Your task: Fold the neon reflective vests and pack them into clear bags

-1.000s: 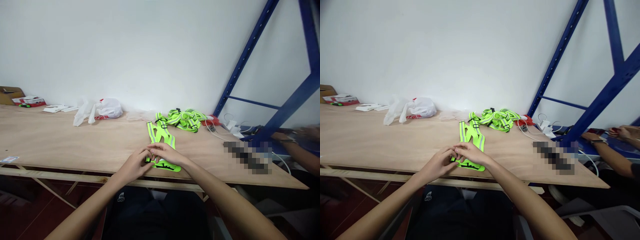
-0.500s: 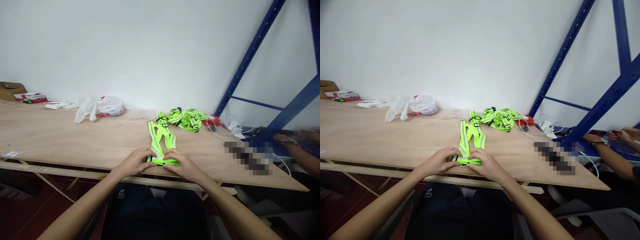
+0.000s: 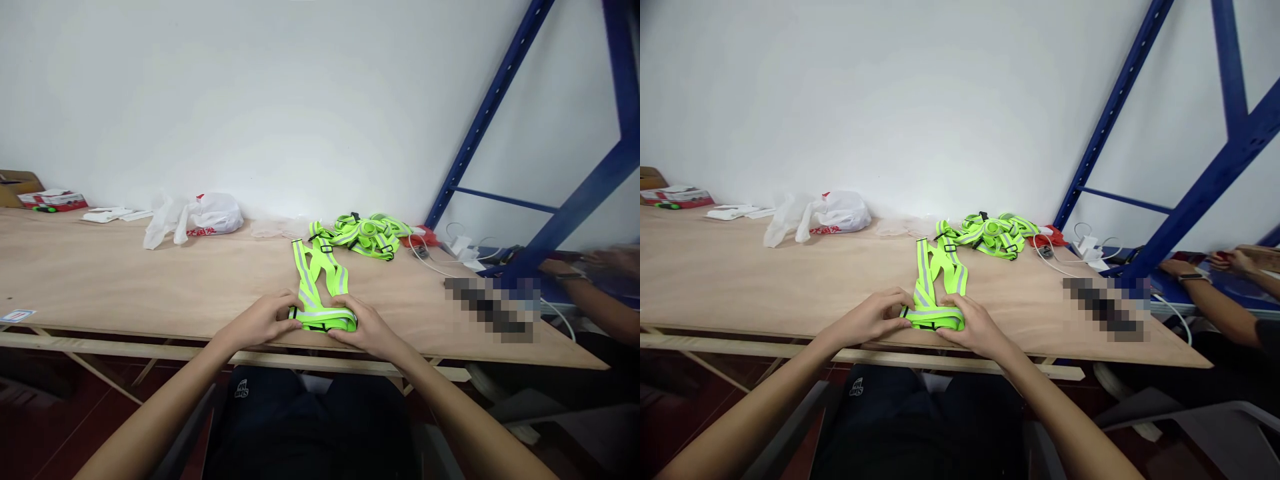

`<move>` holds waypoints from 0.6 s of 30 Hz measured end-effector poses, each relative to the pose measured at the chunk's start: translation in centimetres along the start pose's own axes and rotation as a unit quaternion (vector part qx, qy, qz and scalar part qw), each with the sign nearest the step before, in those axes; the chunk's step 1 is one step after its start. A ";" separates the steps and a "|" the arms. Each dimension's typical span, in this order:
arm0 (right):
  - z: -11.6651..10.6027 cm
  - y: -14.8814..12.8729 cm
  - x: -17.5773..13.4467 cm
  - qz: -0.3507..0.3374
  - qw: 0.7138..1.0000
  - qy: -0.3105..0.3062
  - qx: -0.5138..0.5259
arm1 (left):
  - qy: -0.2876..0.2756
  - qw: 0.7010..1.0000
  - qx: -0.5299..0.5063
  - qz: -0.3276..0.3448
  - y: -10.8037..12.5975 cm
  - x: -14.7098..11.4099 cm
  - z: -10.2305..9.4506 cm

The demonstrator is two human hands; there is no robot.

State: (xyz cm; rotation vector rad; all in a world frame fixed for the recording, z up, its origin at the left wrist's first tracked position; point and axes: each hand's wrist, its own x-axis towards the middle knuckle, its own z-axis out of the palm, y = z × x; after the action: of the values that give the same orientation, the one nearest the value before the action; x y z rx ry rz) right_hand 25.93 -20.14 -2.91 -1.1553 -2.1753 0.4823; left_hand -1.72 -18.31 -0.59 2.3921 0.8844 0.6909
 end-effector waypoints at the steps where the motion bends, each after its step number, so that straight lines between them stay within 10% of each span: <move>1: 0.0 0.0 0.0 -0.004 1.000 0.000 0.003 | 0.001 1.000 -0.007 -0.003 -0.1 -0.1 -0.1; 18: 0.5 1.1 0.2 -0.076 0.997 0.005 -0.019 | -0.001 0.995 -0.101 -0.025 -1.1 -0.3 0.3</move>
State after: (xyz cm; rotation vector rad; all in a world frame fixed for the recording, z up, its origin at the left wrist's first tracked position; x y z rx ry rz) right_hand 26.19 -19.33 -3.82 -0.9993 -2.2509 0.3697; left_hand -2.25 -17.88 -1.63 2.1841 0.8292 0.7217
